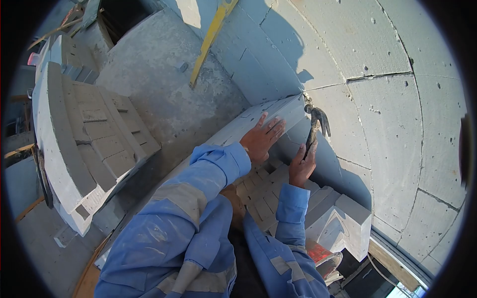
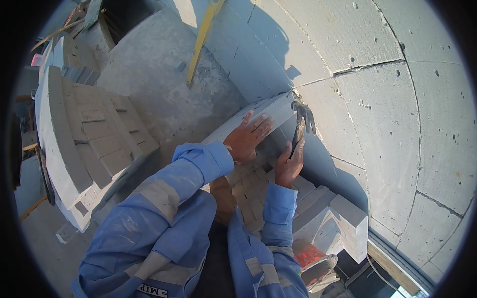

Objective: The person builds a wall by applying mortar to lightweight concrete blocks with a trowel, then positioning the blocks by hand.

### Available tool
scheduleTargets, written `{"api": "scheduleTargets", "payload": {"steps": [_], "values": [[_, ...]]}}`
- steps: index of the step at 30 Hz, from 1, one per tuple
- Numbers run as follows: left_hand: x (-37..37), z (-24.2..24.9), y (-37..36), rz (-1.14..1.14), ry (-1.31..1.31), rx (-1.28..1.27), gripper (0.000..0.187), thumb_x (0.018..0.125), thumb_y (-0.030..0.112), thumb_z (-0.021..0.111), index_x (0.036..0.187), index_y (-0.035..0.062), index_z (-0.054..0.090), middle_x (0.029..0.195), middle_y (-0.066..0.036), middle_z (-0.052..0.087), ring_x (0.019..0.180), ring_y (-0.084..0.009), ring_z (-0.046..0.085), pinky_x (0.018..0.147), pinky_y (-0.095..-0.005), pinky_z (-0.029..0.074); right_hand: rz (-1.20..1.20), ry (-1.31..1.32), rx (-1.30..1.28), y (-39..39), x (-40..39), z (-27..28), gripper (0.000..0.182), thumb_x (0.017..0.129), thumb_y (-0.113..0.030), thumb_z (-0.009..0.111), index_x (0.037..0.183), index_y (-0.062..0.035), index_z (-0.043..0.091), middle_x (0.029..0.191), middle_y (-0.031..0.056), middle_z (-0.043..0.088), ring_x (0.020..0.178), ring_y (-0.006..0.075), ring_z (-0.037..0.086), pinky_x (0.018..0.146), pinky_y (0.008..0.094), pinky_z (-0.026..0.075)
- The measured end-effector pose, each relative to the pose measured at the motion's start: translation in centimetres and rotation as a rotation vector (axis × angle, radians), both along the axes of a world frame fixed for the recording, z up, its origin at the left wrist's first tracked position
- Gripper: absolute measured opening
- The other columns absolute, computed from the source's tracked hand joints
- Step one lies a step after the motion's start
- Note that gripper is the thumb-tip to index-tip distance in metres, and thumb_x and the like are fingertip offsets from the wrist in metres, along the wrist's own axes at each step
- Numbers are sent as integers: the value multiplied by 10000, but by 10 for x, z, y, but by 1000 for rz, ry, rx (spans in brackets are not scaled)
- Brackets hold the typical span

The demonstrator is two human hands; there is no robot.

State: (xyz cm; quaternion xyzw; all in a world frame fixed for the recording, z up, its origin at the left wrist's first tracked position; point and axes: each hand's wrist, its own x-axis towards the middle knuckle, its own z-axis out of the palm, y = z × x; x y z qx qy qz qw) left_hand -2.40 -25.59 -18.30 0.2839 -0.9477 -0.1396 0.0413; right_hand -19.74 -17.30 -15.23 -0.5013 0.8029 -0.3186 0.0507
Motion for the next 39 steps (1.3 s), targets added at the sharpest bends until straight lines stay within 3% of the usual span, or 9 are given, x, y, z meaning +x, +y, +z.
{"api": "scheduleTargets", "payload": {"steps": [2, 6, 11, 13, 15, 20, 26, 32, 39], "values": [[-2, -7, 1, 6, 24, -8, 855, 765, 294, 607, 1521, 16, 319, 1615, -128, 244, 1510, -280, 197, 1215, -605, 139, 59, 67, 124, 1, -5, -12, 441, 973, -160, 579, 1360, 46, 528, 1088, 312, 659, 954, 462, 655, 816, 421, 528], [-2, -3, 2, 22, 46, -13, 859, 743, 273, 605, 1513, 10, 331, 1609, -131, 252, 1509, -275, 198, 1217, -602, 144, 23, -108, 244, -3, 0, 22, 443, 979, -162, 578, 1362, 55, 524, 1084, 307, 668, 940, 427, 683, 815, 412, 530], [-1, -8, 4, 12, 19, -25, 862, 764, 317, 630, 1513, 14, 331, 1605, -132, 253, 1504, -275, 205, 1216, -602, 145, -30, -99, -141, -9, 9, 24, 456, 998, -214, 566, 1356, 65, 528, 1127, 289, 671, 981, 345, 694, 838, 392, 526], [-2, -11, 2, 5, 35, -42, 863, 771, 336, 639, 1512, 15, 333, 1605, -131, 252, 1502, -276, 208, 1216, -603, 144, -58, -159, -206, -6, 5, 1, 461, 1000, -227, 566, 1357, 62, 527, 1098, 309, 668, 968, 389, 688, 840, 402, 524], [-3, -11, 2, -1, 46, -34, 870, 777, 354, 653, 1511, 16, 332, 1603, -132, 255, 1501, -281, 210, 1216, -604, 142, 14, -5, 178, -6, -1, -6, 453, 988, -177, 565, 1380, 40, 507, 1152, 317, 648, 1006, 423, 675, 842, 429, 527], [-5, -9, 9, -7, -5, -51, 876, 775, 346, 659, 1516, 17, 325, 1607, -132, 249, 1504, -286, 204, 1219, -599, 138, -34, -161, 291, -8, -3, 21, 418, 988, -192, 561, 1339, 34, 553, 1162, 320, 639, 1052, 449, 647, 879, 420, 520], [-3, -8, 2, -1, -5, -60, 890, 756, 334, 666, 1515, 16, 327, 1605, -137, 253, 1506, -289, 203, 1222, -595, 130, -26, -157, -102, -1, 9, 7, 433, 986, -216, 558, 1341, 31, 560, 1164, 313, 643, 1057, 435, 653, 902, 408, 518], [-2, -11, 0, 6, 13, -98, 894, 753, 367, 669, 1507, 10, 345, 1603, -136, 257, 1505, -292, 203, 1222, -595, 127, -71, -132, 308, -6, 11, 15, 436, 985, -207, 557, 1349, 33, 552, 1168, 307, 645, 1064, 435, 648, 895, 413, 509], [-2, -3, 3, 1, 19, -43, 823, 789, 264, 599, 1519, 9, 317, 1606, -140, 244, 1507, -283, 188, 1239, -565, 103, -38, -218, -4, -4, 11, 42, 462, 993, -205, 567, 1370, 59, 521, 1148, 276, 671, 980, 331, 684, 846, 391, 513]]}}
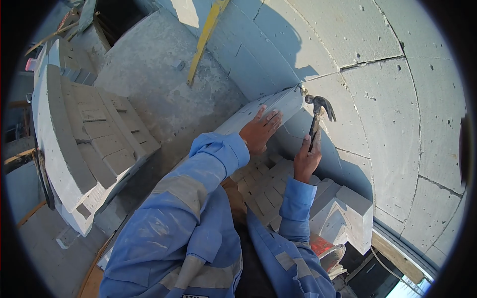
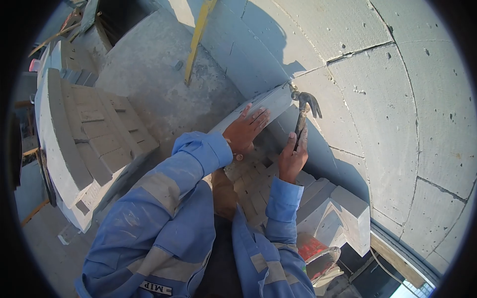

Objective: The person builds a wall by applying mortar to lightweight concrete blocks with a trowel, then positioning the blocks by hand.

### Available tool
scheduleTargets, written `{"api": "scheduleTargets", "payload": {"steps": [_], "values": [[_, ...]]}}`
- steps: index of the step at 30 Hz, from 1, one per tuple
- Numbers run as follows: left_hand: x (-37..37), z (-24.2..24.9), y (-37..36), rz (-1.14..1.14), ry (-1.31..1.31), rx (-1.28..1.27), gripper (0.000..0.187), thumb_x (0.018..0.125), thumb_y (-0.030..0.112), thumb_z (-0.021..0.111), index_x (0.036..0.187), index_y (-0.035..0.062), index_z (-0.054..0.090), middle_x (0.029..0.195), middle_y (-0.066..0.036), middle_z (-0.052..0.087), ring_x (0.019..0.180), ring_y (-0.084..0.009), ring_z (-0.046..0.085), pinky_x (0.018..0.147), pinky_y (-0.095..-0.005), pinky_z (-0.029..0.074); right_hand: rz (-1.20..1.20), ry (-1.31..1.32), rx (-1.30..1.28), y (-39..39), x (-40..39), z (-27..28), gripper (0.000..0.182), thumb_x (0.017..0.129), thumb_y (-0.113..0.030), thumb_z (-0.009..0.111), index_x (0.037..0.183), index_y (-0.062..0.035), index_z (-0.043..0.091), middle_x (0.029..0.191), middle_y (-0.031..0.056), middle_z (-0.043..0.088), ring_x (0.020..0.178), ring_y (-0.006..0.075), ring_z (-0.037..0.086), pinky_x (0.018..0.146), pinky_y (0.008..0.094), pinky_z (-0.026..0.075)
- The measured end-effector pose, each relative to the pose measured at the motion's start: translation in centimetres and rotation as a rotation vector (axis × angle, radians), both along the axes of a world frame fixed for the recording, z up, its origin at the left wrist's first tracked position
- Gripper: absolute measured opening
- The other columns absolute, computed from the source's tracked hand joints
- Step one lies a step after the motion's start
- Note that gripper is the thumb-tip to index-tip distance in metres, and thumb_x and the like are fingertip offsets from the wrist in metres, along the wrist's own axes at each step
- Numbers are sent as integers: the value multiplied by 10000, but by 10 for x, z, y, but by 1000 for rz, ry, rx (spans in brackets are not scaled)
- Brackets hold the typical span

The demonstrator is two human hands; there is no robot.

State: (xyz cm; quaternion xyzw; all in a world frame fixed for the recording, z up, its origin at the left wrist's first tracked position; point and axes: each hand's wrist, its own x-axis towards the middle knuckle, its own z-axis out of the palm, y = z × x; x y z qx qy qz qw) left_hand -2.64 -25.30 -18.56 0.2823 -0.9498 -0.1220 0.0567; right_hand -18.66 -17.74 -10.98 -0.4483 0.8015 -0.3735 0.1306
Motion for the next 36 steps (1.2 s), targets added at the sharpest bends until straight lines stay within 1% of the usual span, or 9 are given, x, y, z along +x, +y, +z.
{"api": "scheduleTargets", "payload": {"steps": [2, 4, 5, 12, 14, 16, 24, 34, 36], "values": [[0, 4, -1, -11, -37, -3, 825, 788, 265, 600, 1518, 7, 317, 1604, -145, 246, 1507, -282, 188, 1238, -564, 104, -59, -13, -75, -3, 2, -5, 476, 1000, -219, 568, 1369, 77, 513, 1129, 263, 682, 941, 266, 683, 828, 370, 511], [-1, 6, -1, -21, -71, -8, 826, 787, 266, 602, 1518, 6, 318, 1602, -149, 248, 1507, -282, 188, 1237, -564, 104, -37, 130, -129, -5, -1, -26, 467, 982, -183, 582, 1392, 29, 511, 1178, 300, 653, 1026, 390, 688, 846, 383, 528], [-1, 5, -1, -8, -57, -12, 825, 789, 266, 601, 1518, 5, 316, 1602, -152, 248, 1506, -284, 190, 1237, -561, 103, -39, 110, 170, -3, -3, -26, 472, 980, -210, 579, 1394, 9, 516, 1208, 293, 639, 1042, 416, 670, 865, 410, 531], [1, 13, -2, -11, -62, 4, 798, 829, 264, 583, 1530, 16, 292, 1602, -149, 252, 1504, -283, 194, 1241, -542, 100, 40, 214, 275, -5, -12, -39, 465, 985, -253, 549, 1400, -44, 526, 1182, 257, 656, 1024, 427, 665, 870, 476, 524], [-3, 2, 2, 6, -37, -28, 837, 805, 283, 626, 1525, 12, 298, 1604, -145, 251, 1504, -279, 199, 1239, -550, 106, 61, 277, 100, -2, -17, -59, 461, 983, -236, 559, 1399, -41, 527, 1131, 259, 677, 997, 428, 673, 854, 458, 524], [-4, -7, 1, 52, -29, -70, 877, 780, 302, 670, 1521, 9, 304, 1605, -141, 250, 1503, -275, 204, 1238, -558, 111, 58, 214, 155, -1, -10, -49, 463, 983, -230, 562, 1397, -24, 524, 1126, 266, 676, 999, 426, 672, 855, 446, 520], [-3, -11, 2, 27, -36, -19, 776, 866, 227, 564, 1554, 42, 256, 1625, -111, 232, 1516, -232, 185, 1255, -526, 60, 90, 161, 84, -2, -7, -58, 465, 988, -183, 558, 1364, 87, 508, 1127, 332, 653, 1004, 419, 679, 870, 425, 507], [-8, -8, 6, 26, -24, -51, 723, 876, 213, 555, 1537, 59, 307, 1616, -86, 258, 1513, -231, 193, 1251, -535, 83, 0, 115, 190, -6, -12, -43, 476, 986, -209, 567, 1354, 89, 519, 1144, 324, 651, 1036, 416, 670, 891, 415, 499], [-10, -5, 4, 55, -105, -117, 761, 851, 263, 594, 1525, 44, 319, 1610, -105, 263, 1515, -246, 183, 1242, -544, 104, 70, -23, 102, -4, -23, -44, 450, 988, -235, 570, 1317, 71, 557, 1096, 287, 677, 997, 385, 675, 887, 393, 497]]}}
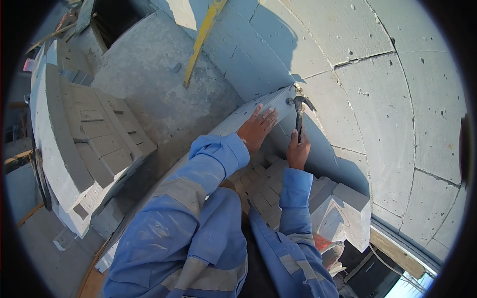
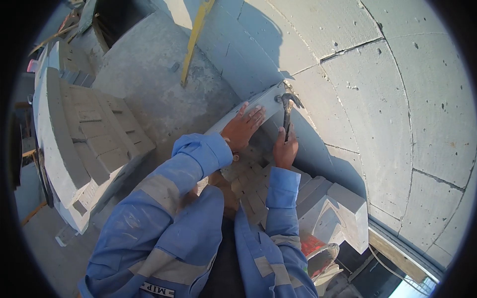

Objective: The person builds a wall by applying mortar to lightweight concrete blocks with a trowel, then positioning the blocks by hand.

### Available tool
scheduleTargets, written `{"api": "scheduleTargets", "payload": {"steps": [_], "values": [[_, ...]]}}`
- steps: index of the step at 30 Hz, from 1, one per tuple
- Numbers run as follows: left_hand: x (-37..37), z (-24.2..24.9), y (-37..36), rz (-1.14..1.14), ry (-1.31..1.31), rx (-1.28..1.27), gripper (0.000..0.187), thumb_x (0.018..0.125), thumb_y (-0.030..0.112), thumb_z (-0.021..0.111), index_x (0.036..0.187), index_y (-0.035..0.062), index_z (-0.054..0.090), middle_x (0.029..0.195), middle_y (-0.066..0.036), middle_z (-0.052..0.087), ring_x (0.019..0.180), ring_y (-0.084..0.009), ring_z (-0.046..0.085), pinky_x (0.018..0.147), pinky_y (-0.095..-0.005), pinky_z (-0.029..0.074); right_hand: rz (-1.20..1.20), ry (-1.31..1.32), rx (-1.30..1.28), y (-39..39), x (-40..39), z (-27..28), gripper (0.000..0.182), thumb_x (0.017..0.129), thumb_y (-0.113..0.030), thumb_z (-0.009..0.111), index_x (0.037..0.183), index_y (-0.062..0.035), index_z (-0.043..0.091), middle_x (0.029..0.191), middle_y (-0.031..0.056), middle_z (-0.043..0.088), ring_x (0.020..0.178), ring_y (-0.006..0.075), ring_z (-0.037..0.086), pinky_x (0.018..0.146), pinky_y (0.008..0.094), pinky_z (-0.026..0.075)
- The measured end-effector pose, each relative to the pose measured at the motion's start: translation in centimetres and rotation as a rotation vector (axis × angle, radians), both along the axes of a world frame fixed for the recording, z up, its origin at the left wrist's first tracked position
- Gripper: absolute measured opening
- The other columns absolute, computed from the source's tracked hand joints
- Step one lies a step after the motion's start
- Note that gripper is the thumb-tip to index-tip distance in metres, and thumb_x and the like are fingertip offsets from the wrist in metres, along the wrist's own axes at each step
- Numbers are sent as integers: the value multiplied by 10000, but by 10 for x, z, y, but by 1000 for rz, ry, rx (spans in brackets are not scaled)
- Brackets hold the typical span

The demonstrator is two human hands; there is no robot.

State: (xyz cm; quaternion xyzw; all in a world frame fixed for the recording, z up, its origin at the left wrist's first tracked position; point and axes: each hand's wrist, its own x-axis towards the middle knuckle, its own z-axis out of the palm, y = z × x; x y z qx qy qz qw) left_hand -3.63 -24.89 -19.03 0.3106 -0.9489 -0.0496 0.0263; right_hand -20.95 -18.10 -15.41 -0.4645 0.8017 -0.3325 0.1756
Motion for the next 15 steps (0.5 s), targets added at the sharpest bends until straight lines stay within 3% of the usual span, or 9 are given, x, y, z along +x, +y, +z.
{"api": "scheduleTargets", "payload": {"steps": [4, 7, 10, 12, 14, 15], "values": [[2, 9, -2, -72, -59, -24, 821, 814, 300, 624, 1519, 16, 311, 1606, -137, 259, 1518, -272, 171, 1230, -568, 107, -165, -79, -86, 26, 19, 24, 423, 986, -263, 585, 1265, 54, 594, 1007, 218, 700, 926, 298, 670, 865, 363, 496], [2, 14, 0, -116, -42, 17, 870, 792, 330, 639, 1515, -14, 299, 1614, -159, 232, 1523, -291, 149, 1216, -601, 83, -259, -267, -144, 73, 32, 27, 403, 965, -298, 620, 1192, 35, 629, 918, 117, 683, 876, 166, 617, 810, 334, 488], [0, 18, -3, -126, -147, 12, 881, 819, 376, 627, 1528, -7, 273, 1627, -153, 203, 1527, -306, 126, 1204, -627, 57, -345, -455, -65, 128, 47, 4, 380, 960, -301, 621, 1157, 24, 639, 864, 100, 674, 830, 160, 612, 775, 328, 487], [6, 12, -7, -103, -58, 54, 845, 873, 430, 587, 1541, 20, 271, 1639, -147, 178, 1533, -313, 98, 1197, -634, 56, -420, -528, -76, 165, 61, -19, 384, 949, -303, 631, 1146, 26, 640, 815, 80, 661, 745, 162, 611, 707, 329, 488], [16, 8, -13, -135, -69, 53, 816, 901, 441, 559, 1547, 34, 268, 1642, -142, 173, 1535, -315, 89, 1195, -634, 58, -506, -674, 196, 194, 81, -22, 340, 944, -318, 640, 1017, 14, 652, 752, 56, 626, 609, 170, 578, 592, 347, 474], [25, 6, -13, -115, -72, 64, 789, 929, 452, 530, 1552, 48, 265, 1646, -137, 168, 1536, -317, 81, 1194, -635, 61, -541, -699, 187, 208, 92, -26, 340, 944, -318, 640, 1017, 14, 652, 752, 56, 626, 609, 170, 578, 592, 347, 474]]}}
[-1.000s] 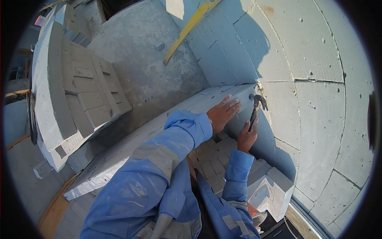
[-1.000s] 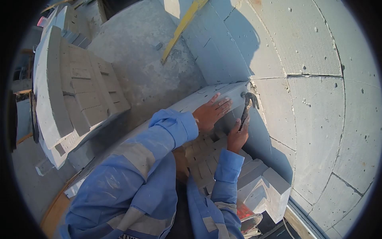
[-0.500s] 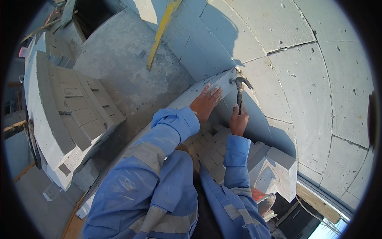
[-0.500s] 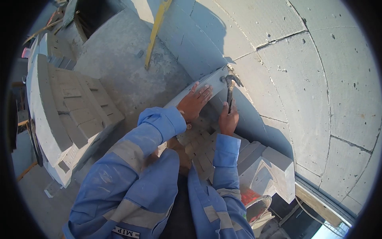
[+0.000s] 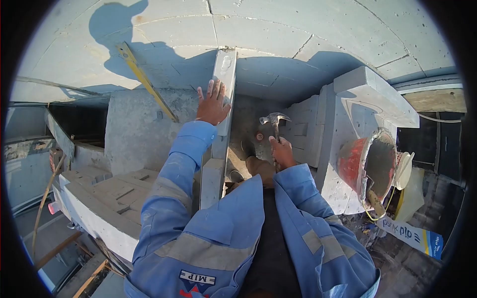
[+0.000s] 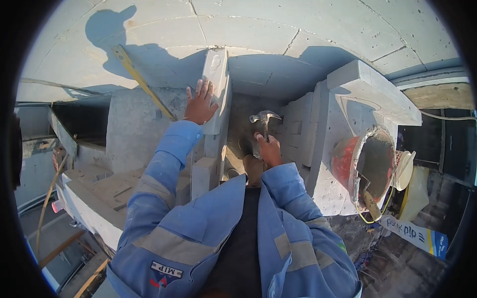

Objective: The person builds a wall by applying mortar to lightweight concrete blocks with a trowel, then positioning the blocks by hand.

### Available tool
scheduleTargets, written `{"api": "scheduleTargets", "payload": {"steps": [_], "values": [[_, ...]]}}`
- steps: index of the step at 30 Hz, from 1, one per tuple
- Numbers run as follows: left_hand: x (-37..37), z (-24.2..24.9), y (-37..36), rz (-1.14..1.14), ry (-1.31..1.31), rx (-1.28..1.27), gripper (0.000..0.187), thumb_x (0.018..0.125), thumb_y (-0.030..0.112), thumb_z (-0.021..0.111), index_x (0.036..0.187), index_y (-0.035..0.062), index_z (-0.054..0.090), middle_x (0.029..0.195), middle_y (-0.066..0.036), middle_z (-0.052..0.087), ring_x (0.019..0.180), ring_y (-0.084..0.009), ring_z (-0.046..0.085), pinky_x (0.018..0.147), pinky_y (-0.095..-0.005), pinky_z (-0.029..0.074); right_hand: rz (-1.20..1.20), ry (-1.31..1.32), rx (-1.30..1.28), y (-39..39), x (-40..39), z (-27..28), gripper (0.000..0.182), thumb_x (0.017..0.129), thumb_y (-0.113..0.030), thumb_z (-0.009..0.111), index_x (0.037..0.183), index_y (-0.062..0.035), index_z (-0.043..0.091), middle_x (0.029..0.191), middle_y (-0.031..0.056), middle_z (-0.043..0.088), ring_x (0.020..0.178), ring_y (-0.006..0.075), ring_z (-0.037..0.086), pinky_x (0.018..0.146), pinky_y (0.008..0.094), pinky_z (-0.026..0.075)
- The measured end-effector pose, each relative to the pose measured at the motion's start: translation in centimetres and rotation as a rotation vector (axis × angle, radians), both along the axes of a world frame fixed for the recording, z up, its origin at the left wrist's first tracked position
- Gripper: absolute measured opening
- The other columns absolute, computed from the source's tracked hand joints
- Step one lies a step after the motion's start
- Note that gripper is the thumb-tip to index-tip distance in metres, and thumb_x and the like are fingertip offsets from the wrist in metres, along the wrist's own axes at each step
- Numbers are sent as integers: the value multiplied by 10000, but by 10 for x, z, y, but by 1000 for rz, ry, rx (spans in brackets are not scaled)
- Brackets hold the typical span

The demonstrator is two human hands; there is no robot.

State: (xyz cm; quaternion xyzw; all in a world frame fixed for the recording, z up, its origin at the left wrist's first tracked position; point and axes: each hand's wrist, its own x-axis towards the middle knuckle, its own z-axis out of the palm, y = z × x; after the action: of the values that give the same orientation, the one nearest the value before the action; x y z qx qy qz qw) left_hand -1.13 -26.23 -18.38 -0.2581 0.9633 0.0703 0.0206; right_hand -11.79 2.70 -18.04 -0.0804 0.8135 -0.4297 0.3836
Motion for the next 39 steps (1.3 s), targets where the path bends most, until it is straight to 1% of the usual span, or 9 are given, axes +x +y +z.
{"api": "scheduleTargets", "payload": {"steps": [2, 5, 15, 23, 25, 29, 33, 35, 39], "values": [[26, 3, 5, -42, -60, 21, 776, 942, 449, 519, 1554, 49, 259, 1650, -131, 160, 1537, -315, 78, 1193, -636, 63, -274, -381, 18, 24, 22, -16, 332, 951, -335, 628, 815, -33, 607, 671, 38, 561, 503, 162, 508, 478, 356, 421], [61, 15, 18, -99, -159, 38, 802, 945, 477, 526, 1565, 62, 231, 1658, -111, 144, 1539, -301, 76, 1193, -634, 64, -398, -678, -41, 61, 48, -69, 390, 957, -344, 621, 689, -79, 520, 612, 40, 506, 468, 164, 468, 423, 351, 380], [74, 23, 50, -155, -375, -90, 847, 915, 484, 618, 1565, 90, 245, 1662, -87, 143, 1528, -227, 163, 1190, -648, 83, -308, -720, -73, 30, 95, -82, 338, 1004, -344, 554, 774, -105, 487, 638, 23, 458, 487, 138, 410, 438, 305, 355], [67, 29, 50, -132, -430, -105, 784, 915, 439, 628, 1537, 74, 320, 1650, -85, 195, 1510, -216, 225, 1195, -639, 82, -647, -991, -303, -69, 94, -114, 261, 979, -281, 545, 782, -117, 501, 635, 20, 472, 485, 156, 432, 443, 328, 376], [66, 27, 50, -131, -421, -114, 790, 898, 432, 649, 1528, 70, 339, 1645, -90, 212, 1503, -219, 245, 1195, -635, 89, -494, -873, -247, -83, 100, -119, 262, 979, -284, 551, 790, -108, 505, 648, 27, 477, 500, 167, 445, 454, 342, 393], [66, 27, 50, -136, -415, -110, 792, 894, 423, 657, 1528, 70, 339, 1645, -89, 213, 1503, -218, 245, 1200, -623, 93, -565, -781, -255, -83, 108, -114, 338, 982, -309, 530, 831, -8, 544, 640, 96, 514, 486, 215, 488, 435, 374, 411], [64, 29, 53, -119, -415, -109, 786, 896, 411, 660, 1527, 70, 340, 1644, -90, 214, 1503, -215, 241, 1206, -611, 93, -482, -807, -255, -78, 105, -119, 330, 982, -301, 527, 838, -5, 545, 645, 105, 518, 487, 226, 499, 437, 379, 413], [64, 31, 54, -98, -438, -106, 784, 897, 405, 662, 1528, 70, 340, 1644, -90, 212, 1504, -214, 239, 1209, -607, 93, -553, -863, -231, -80, 106, -122, 280, 986, -310, 554, 842, -76, 498, 653, 56, 482, 486, 188, 457, 450, 353, 405], [63, 31, 55, -92, -441, -83, 776, 903, 388, 663, 1529, 67, 335, 1645, -90, 205, 1505, -216, 233, 1215, -594, 97, -780, -752, -206, -92, 118, -122, 271, 983, -298, 546, 838, -74, 498, 640, 70, 483, 478, 200, 464, 441, 360, 401]]}}
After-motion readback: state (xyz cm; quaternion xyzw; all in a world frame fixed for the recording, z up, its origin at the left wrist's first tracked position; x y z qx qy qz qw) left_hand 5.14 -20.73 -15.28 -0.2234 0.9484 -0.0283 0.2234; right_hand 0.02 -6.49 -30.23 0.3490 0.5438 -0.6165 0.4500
